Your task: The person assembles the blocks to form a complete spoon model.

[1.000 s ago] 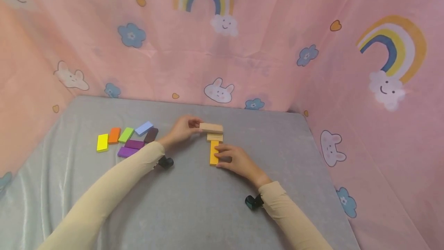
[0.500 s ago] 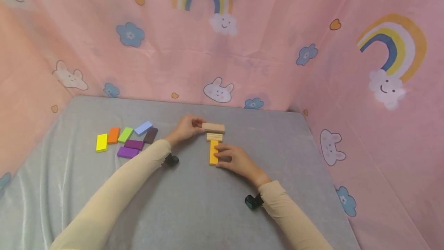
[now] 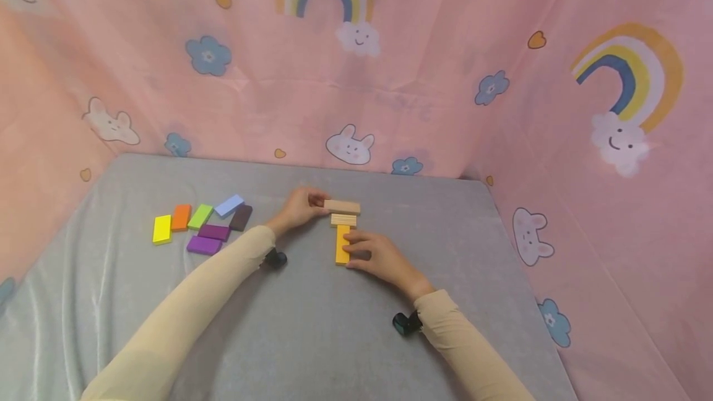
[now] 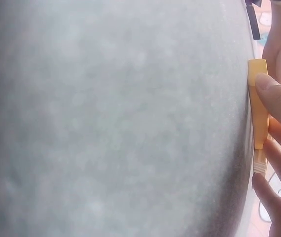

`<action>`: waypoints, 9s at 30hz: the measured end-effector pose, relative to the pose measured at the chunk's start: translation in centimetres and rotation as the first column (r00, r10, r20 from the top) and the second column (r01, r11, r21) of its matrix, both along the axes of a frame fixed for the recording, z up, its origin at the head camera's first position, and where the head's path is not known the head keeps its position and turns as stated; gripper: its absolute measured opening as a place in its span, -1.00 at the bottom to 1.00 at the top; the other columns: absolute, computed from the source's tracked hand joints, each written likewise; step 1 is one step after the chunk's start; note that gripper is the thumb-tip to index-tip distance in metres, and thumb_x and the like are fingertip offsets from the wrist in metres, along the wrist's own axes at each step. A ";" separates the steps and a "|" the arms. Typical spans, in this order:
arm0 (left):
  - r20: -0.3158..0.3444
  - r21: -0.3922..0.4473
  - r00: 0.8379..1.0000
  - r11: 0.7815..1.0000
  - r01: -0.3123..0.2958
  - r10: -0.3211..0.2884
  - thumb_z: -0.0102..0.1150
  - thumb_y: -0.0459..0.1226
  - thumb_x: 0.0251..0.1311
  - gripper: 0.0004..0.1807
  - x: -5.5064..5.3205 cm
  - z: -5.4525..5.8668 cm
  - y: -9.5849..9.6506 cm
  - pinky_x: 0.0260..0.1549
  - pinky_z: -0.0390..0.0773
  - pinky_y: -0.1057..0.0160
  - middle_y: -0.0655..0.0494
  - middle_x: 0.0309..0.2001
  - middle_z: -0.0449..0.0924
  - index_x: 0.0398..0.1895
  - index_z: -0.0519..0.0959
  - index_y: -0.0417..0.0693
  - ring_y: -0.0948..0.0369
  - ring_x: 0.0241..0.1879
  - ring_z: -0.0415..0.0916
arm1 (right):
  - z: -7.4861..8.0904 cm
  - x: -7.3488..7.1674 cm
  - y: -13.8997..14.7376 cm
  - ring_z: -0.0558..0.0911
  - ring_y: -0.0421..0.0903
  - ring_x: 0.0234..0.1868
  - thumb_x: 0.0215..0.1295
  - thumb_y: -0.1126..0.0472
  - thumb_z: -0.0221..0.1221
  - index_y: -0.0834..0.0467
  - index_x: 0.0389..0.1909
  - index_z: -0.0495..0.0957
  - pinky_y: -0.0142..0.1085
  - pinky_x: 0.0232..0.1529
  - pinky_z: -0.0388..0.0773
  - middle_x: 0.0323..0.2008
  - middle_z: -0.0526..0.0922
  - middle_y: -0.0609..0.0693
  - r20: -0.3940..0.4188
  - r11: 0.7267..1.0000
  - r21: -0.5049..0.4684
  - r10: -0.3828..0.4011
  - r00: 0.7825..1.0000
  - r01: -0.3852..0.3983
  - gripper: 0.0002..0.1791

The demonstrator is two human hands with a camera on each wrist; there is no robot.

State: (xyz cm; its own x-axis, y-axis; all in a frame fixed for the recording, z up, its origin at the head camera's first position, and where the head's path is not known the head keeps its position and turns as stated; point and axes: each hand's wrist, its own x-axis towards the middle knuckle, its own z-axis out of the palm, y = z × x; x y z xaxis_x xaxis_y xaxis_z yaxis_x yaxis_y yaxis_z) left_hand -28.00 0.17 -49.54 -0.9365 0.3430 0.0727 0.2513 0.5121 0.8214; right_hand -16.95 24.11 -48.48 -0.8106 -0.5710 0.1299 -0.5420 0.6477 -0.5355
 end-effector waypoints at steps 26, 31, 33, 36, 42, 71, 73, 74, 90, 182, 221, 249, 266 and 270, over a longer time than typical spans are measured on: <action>0.008 -0.054 1.000 0.998 0.024 -0.024 0.37 -0.32 0.16 -0.67 0.4 0.5 0.1 -0.10 0.63 0.21 -0.06 -0.13 0.68 0.01 0.66 -0.18 0.13 -0.16 0.58 | 0.2 0.1 -0.1 0.44 0.01 0.41 0.15 0.02 0.39 0.04 0.06 0.68 0.03 0.40 0.38 0.28 0.57 -0.09 0.052 1.000 0.004 -0.016 0.999 0.016 -0.56; 0.000 -0.067 0.999 0.997 0.047 -0.048 0.38 -0.32 0.15 -0.67 0.1 0.2 0.1 -0.11 0.63 0.23 -0.07 -0.14 0.68 -0.01 0.65 -0.20 0.14 -0.17 0.58 | 0.2 0.1 -0.1 0.44 0.01 0.42 0.15 0.03 0.39 0.05 0.06 0.68 0.03 0.40 0.38 0.28 0.57 -0.09 0.053 1.000 0.000 -0.015 0.998 0.015 -0.56; -0.001 -0.074 0.998 0.996 0.058 -0.058 0.38 -0.33 0.15 -0.67 0.0 0.1 0.0 -0.10 0.63 0.24 -0.07 -0.14 0.68 -0.01 0.65 -0.21 0.15 -0.17 0.58 | 0.2 0.1 0.0 0.44 0.01 0.41 0.15 0.04 0.40 0.06 0.06 0.68 0.03 0.40 0.38 0.28 0.57 -0.09 0.051 1.000 -0.003 -0.014 0.999 0.014 -0.56; 0.011 -0.079 0.997 0.994 0.072 -0.071 0.38 -0.33 0.15 -0.67 0.0 0.2 -0.1 -0.07 0.63 0.24 -0.07 -0.13 0.67 0.00 0.64 -0.21 0.15 -0.16 0.58 | 0.1 0.1 0.0 0.44 0.01 0.41 0.15 0.04 0.40 0.06 0.06 0.68 0.02 0.40 0.38 0.28 0.57 -0.09 0.050 1.000 -0.005 -0.011 0.999 0.011 -0.56; 0.032 -0.086 0.996 0.992 0.088 -0.086 0.36 -0.35 0.15 -0.64 0.1 0.5 -0.2 -0.01 0.63 0.21 -0.08 -0.09 0.66 0.03 0.63 -0.22 0.12 -0.11 0.58 | 0.0 0.0 0.0 0.45 0.01 0.41 0.14 0.04 0.40 0.06 0.06 0.69 0.02 0.39 0.38 0.27 0.57 -0.08 0.044 1.000 -0.006 -0.010 0.999 0.011 -0.56; -0.054 -0.045 0.987 0.988 0.150 -0.152 0.31 -0.37 0.19 -0.53 2.1 5.6 -13.1 0.25 0.43 -0.15 -0.15 0.21 0.56 0.20 0.52 -0.19 -0.11 0.21 0.45 | 0.0 0.2 0.1 0.45 0.01 0.41 0.14 0.04 0.40 0.05 0.07 0.68 0.04 0.38 0.39 0.28 0.57 -0.09 0.039 1.000 -0.020 -0.009 0.999 0.010 -0.55; -0.049 -0.038 0.987 0.988 0.149 -0.151 0.32 -0.35 0.19 -0.50 2.0 5.5 -15.2 0.28 0.37 -0.20 -0.17 0.23 0.54 0.22 0.51 -0.19 -0.12 0.24 0.42 | 0.0 0.2 0.1 0.45 0.02 0.40 0.14 0.04 0.41 0.05 0.07 0.68 0.05 0.38 0.39 0.28 0.57 -0.09 0.038 1.000 -0.019 -0.006 0.999 0.007 -0.55; -0.044 -0.042 0.987 0.988 0.150 -0.152 0.33 -0.34 0.19 -0.48 2.0 5.3 -16.3 0.29 0.34 -0.23 -0.19 0.24 0.53 0.24 0.49 -0.19 -0.14 0.25 0.40 | 0.0 0.2 0.1 0.45 0.03 0.40 0.14 0.04 0.41 0.05 0.06 0.68 0.05 0.38 0.39 0.27 0.57 -0.09 0.038 1.000 -0.019 -0.007 0.999 0.007 -0.55; 0.139 -0.207 0.984 0.968 0.141 -0.114 0.43 -0.20 0.10 -0.20 1.3 3.5 -23.2 0.33 0.32 -0.28 -0.28 0.29 0.45 0.43 0.33 0.00 -0.22 0.32 0.36 | 0.0 0.0 0.1 0.45 0.02 0.40 0.14 0.04 0.40 0.05 0.07 0.68 0.04 0.38 0.40 0.28 0.57 -0.08 0.041 1.000 -0.017 -0.002 0.999 0.003 -0.55; -0.090 -0.140 0.968 0.965 0.222 -0.236 0.65 0.03 -0.30 -0.29 13.0 1.6 -1.8 0.06 0.55 0.14 0.18 -0.03 0.64 0.01 0.60 0.03 0.22 0.00 0.53 | 0.3 -0.8 0.2 0.48 0.04 0.38 0.33 0.26 0.25 0.04 -0.01 0.72 0.06 0.39 0.39 0.22 0.62 -0.06 -0.004 1.000 0.018 0.024 1.000 -0.024 -0.75; -0.056 -0.271 0.969 0.938 0.217 -0.240 0.63 -0.05 -0.22 -0.25 14.8 1.3 1.2 0.02 0.53 0.24 0.11 -0.03 0.51 0.07 0.48 -0.10 0.23 -0.05 0.44 | 0.2 -0.7 0.1 0.47 0.03 0.39 0.31 0.33 0.24 0.04 0.02 0.71 0.04 0.39 0.40 0.24 0.61 -0.06 -0.020 1.000 0.021 0.022 1.000 -0.021 -0.70; -0.029 -0.264 0.976 0.943 0.202 -0.217 0.63 -0.06 -0.21 -0.25 14.9 1.5 1.5 -0.02 0.50 0.22 0.11 -0.08 0.48 0.03 0.42 -0.12 0.21 -0.07 0.40 | 0.2 -0.7 0.0 0.47 0.04 0.39 0.30 0.36 0.23 0.05 0.03 0.70 0.05 0.38 0.40 0.24 0.60 -0.06 -0.009 1.000 0.016 0.016 1.000 -0.016 -0.68; 0.091 -0.079 0.952 0.951 0.298 -0.291 0.65 -0.12 -0.24 -0.18 13.1 1.3 0.3 0.00 0.56 0.20 0.03 -0.04 0.56 0.10 0.42 -0.18 0.19 -0.06 0.49 | 0.2 -0.6 0.2 0.49 0.05 0.37 0.21 0.43 0.27 0.05 0.01 0.71 0.03 0.35 0.44 0.23 0.62 -0.05 -0.038 0.999 0.016 0.034 0.999 -0.034 -0.63; 0.130 -0.020 0.947 0.954 0.299 -0.295 0.59 -0.18 -0.11 -0.27 12.1 2.3 -1.2 -0.03 0.59 0.19 0.02 -0.06 0.60 0.14 0.44 -0.16 0.19 -0.09 0.54 | 0.3 -0.6 0.1 0.48 0.05 0.37 0.21 0.45 0.25 0.05 0.02 0.70 0.03 0.35 0.44 0.24 0.61 -0.04 -0.027 0.999 0.026 0.036 0.999 -0.035 -0.61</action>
